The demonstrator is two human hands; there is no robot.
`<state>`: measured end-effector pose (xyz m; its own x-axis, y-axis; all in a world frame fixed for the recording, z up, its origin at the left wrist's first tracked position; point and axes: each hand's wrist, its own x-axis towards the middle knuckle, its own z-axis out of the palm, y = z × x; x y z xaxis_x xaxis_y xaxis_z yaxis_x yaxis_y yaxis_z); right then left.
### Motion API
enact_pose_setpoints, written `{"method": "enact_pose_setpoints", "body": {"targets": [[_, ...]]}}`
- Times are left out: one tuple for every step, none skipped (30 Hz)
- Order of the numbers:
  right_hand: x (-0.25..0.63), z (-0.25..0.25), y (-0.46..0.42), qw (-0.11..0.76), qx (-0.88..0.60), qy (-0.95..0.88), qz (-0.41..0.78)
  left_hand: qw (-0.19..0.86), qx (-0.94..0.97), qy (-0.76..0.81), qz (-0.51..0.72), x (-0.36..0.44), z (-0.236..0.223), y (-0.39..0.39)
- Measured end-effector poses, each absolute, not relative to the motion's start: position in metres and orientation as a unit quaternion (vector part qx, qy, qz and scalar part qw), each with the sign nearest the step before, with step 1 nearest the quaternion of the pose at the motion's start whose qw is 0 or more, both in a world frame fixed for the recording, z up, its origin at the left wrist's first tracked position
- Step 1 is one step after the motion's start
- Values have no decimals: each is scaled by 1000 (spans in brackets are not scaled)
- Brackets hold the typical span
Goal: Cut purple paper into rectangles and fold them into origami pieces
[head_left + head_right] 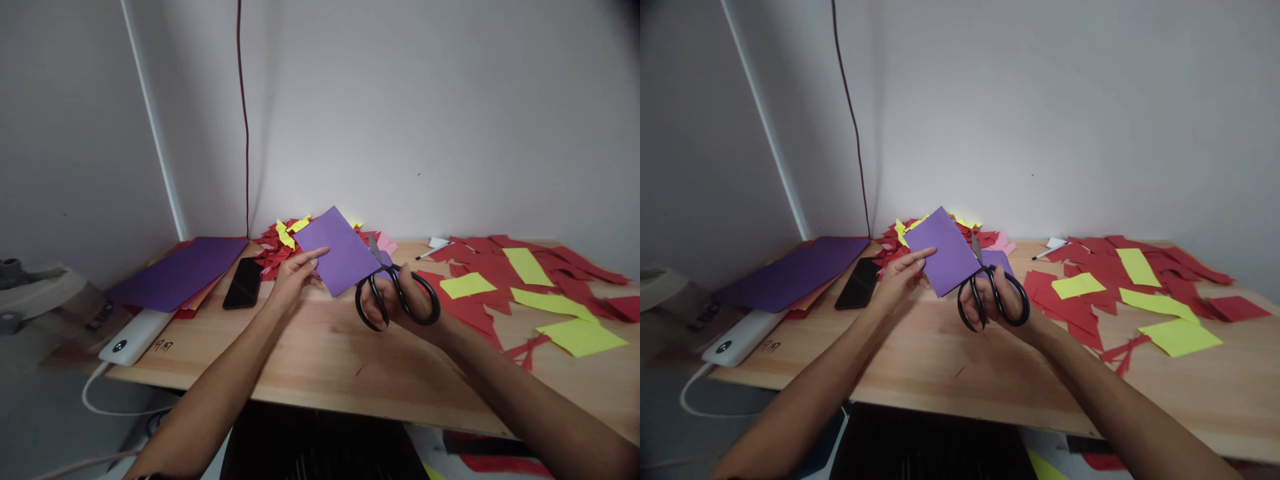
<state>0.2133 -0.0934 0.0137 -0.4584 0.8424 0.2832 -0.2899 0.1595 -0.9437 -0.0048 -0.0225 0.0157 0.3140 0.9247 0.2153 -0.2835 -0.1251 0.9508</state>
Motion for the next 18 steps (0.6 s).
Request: {"method": "enact_pose_setpoints", "body": {"targets": [[213, 15, -94, 472, -226, -593, 612, 602, 549, 286, 504, -4, 16, -23], [212, 15, -94, 475, -222, -587, 617, 611, 545, 282, 500, -4, 15, -23], [212, 15, -93, 475, -220, -583, 621, 621, 541, 279, 494, -3, 15, -23], [212, 15, -93, 473, -220, -582, 623, 628, 537, 277, 490, -2, 15, -23], [212, 15, -93, 472, -223, -581, 624, 634, 534, 276, 487, -2, 16, -23], [211, 15, -92, 473, -227, -581, 622, 637, 531, 275, 486, -1, 16, -24], [211, 14, -92, 474, -231, -581, 620, 640, 529, 274, 486, -1, 16, -24], [211, 14, -92, 477, -233, -579, 618, 640, 528, 274, 486, -1, 16, -24], [211, 14, -92, 479, -235, -577, 619, 639, 529, 274, 487, -1, 16, -24], [210, 14, -92, 478, -237, -575, 620, 638, 530, 274, 487, -1, 16, -23], [210, 14, -92, 478, -237, -573, 622, 636, 532, 274, 487, -1, 16, -23], [210, 14, -92, 478, -235, -572, 624, 633, 534, 275, 488, -2, 16, -23], [210, 15, -92, 480, -231, -570, 625, 631, 535, 276, 490, -2, 15, -23], [210, 15, -92, 484, -228, -569, 625, 630, 535, 276, 491, -2, 15, -22], [210, 15, -93, 487, -225, -568, 623, 630, 533, 276, 492, -2, 15, -22], [210, 15, -92, 490, -222, -569, 622, 633, 531, 275, 491, -2, 15, -23], [211, 15, -92, 490, -223, -572, 619, 639, 527, 271, 491, -2, 15, -23], [211, 15, -92, 488, -227, -574, 616, 645, 523, 265, 490, -2, 15, -23]]}}
